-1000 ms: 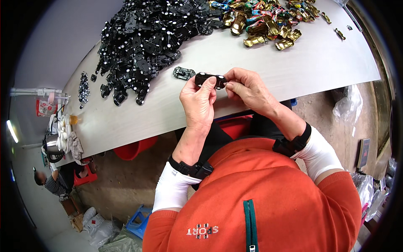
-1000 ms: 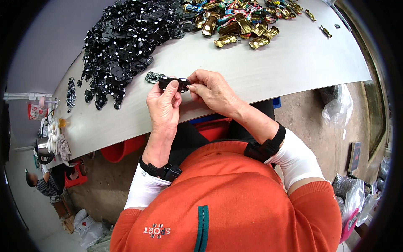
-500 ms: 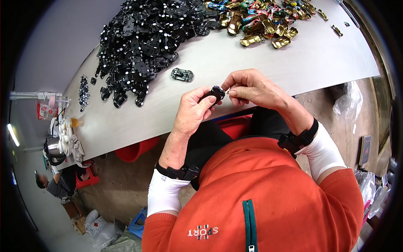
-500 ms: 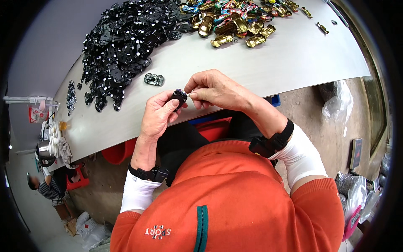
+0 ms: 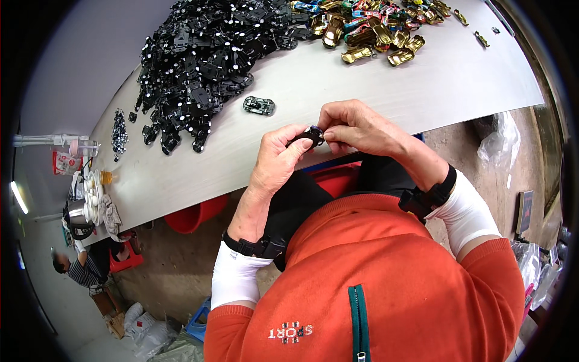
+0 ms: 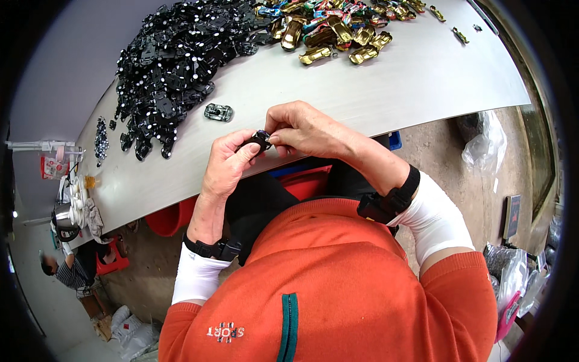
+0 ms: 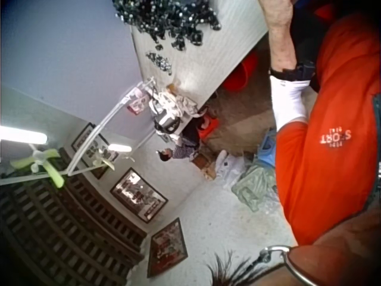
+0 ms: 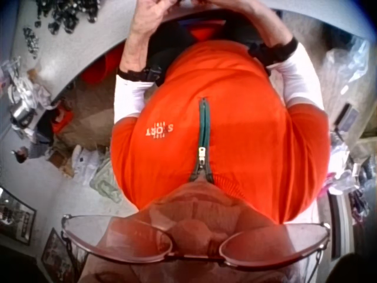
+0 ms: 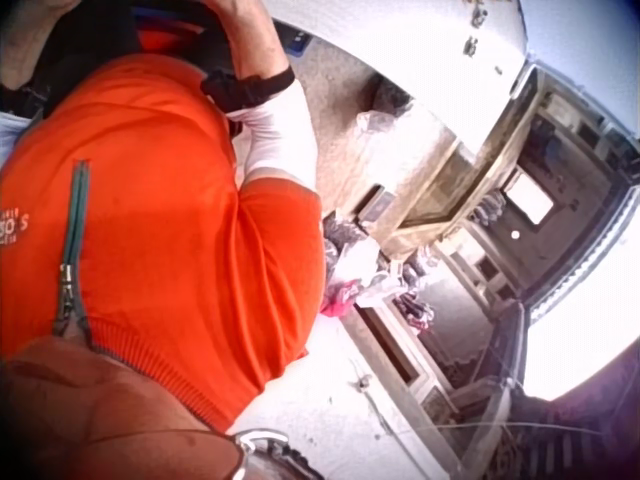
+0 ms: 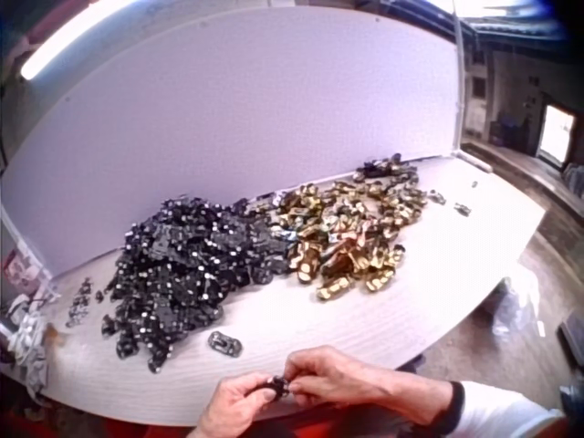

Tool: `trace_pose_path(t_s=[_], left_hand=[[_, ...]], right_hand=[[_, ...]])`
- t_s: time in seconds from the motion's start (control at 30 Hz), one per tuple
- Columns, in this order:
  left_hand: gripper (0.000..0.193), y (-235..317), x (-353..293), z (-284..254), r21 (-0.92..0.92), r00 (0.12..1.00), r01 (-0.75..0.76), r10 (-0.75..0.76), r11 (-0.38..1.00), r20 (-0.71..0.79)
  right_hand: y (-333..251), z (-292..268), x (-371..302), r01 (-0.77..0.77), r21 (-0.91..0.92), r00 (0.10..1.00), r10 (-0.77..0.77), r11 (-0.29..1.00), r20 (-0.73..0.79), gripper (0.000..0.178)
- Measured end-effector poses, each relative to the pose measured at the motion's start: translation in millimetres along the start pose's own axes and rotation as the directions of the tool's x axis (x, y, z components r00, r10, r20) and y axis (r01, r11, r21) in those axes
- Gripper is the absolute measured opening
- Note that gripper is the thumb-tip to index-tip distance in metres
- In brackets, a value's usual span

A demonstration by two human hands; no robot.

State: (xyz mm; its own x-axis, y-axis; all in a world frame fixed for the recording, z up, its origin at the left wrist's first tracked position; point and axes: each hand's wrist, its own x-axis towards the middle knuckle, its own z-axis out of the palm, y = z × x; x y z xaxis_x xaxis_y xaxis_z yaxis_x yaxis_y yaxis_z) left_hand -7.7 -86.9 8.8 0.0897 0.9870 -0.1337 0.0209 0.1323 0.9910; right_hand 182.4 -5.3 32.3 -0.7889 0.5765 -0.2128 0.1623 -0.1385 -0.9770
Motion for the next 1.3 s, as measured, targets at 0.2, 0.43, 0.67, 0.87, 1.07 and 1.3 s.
trace_pose_path(t_s=[0.2,0.43,0.67,0.87,1.07,1.3], left_hand=[[0.017,11,-3,7,0.176,0.995,0.006,0.012,0.984,-0.1],[0.017,3,-2,7,-0.191,0.98,0.196,-0.2,0.962,-0.001],[0.025,3,-37,28,-0.127,0.896,0.389,-0.342,0.912,0.283],[0.022,-114,-23,32,-0.267,0.861,0.508,-0.469,0.819,0.199],[0.064,-149,-10,37,0.202,0.946,0.32,-0.324,0.926,-0.013],[0.019,-26,-63,23,0.135,0.984,0.133,-0.147,0.982,0.101]], right_hand=[[10,7,6,0.178,-0.302,0.963,-0.228,0.937,-0.142,0.008],[14,-1,2,0.01,-0.062,0.997,-0.014,0.998,-0.074,0.012],[10,-25,-7,0.144,0.172,0.94,-0.08,0.974,-0.332,0.017],[11,-26,-7,0.139,0.146,0.922,-0.074,0.98,-0.381,0.014],[-1,2,47,0.123,-0.621,0.916,-0.33,0.774,-0.229,0.024],[-14,46,110,0.04,-0.91,0.944,-0.315,0.412,-0.101,0.039]])
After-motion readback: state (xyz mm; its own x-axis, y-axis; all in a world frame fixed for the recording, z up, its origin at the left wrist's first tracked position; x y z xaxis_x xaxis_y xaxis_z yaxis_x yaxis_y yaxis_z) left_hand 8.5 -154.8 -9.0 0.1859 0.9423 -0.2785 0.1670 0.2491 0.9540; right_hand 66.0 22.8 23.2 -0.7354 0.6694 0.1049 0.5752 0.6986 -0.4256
